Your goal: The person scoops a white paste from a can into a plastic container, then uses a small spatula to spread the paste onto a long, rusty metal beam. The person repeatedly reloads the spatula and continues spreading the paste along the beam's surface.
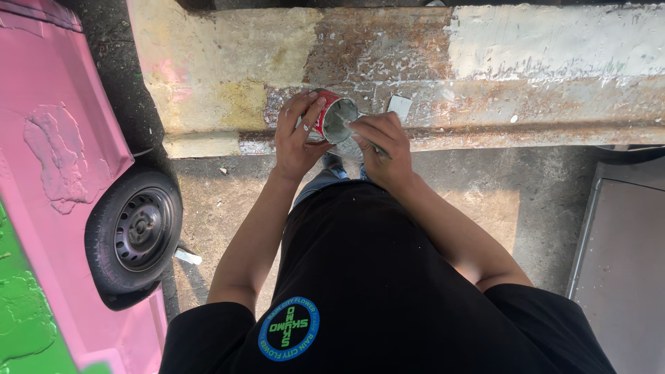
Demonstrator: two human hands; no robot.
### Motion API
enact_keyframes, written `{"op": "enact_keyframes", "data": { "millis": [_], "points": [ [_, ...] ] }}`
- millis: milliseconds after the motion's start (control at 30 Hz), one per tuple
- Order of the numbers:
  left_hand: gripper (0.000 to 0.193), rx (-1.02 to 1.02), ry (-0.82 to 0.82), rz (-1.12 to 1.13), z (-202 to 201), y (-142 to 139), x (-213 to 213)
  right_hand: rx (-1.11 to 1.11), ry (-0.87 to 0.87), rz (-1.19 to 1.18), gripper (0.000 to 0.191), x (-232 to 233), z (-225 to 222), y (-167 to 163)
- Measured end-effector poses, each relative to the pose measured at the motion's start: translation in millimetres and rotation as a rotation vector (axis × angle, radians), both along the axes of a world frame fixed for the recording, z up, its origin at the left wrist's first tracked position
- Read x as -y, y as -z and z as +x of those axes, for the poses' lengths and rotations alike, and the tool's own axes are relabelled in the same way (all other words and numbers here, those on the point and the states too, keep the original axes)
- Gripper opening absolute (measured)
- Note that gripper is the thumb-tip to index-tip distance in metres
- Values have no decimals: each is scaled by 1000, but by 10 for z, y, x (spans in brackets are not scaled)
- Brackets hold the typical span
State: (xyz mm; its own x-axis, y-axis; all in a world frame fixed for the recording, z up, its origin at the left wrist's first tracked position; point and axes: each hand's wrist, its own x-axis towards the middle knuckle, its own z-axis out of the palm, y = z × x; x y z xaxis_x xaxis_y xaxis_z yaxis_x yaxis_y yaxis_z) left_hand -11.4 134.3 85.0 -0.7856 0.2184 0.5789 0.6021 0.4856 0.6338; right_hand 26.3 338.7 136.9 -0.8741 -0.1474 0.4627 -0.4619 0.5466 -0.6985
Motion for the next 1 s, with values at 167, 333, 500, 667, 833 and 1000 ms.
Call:
{"op": "enact_keyframes", "data": {
  "millis": [167,333,500,667,833,1000],
  "points": [
    [84,-81,-86,-43,-28,12,25,142,70,-201,13,129,158,120],
    [82,-142,-92,-15,-22,20,32,536,111,-677,14,113,278,70],
    [78,-143,-27,61,-80,31,-14,121,111,-367,11,69,177,-188],
    [72,-139,14,132,-117,41,-106,-40,-194,39,24,-44,52,-515],
    [76,-117,80,105,-114,-41,-75,-152,-235,340,33,-270,7,-620],
    [73,-126,48,70,-117,-81,-143,-51,-14,-44,14,-243,-37,-341]
  ]
}}
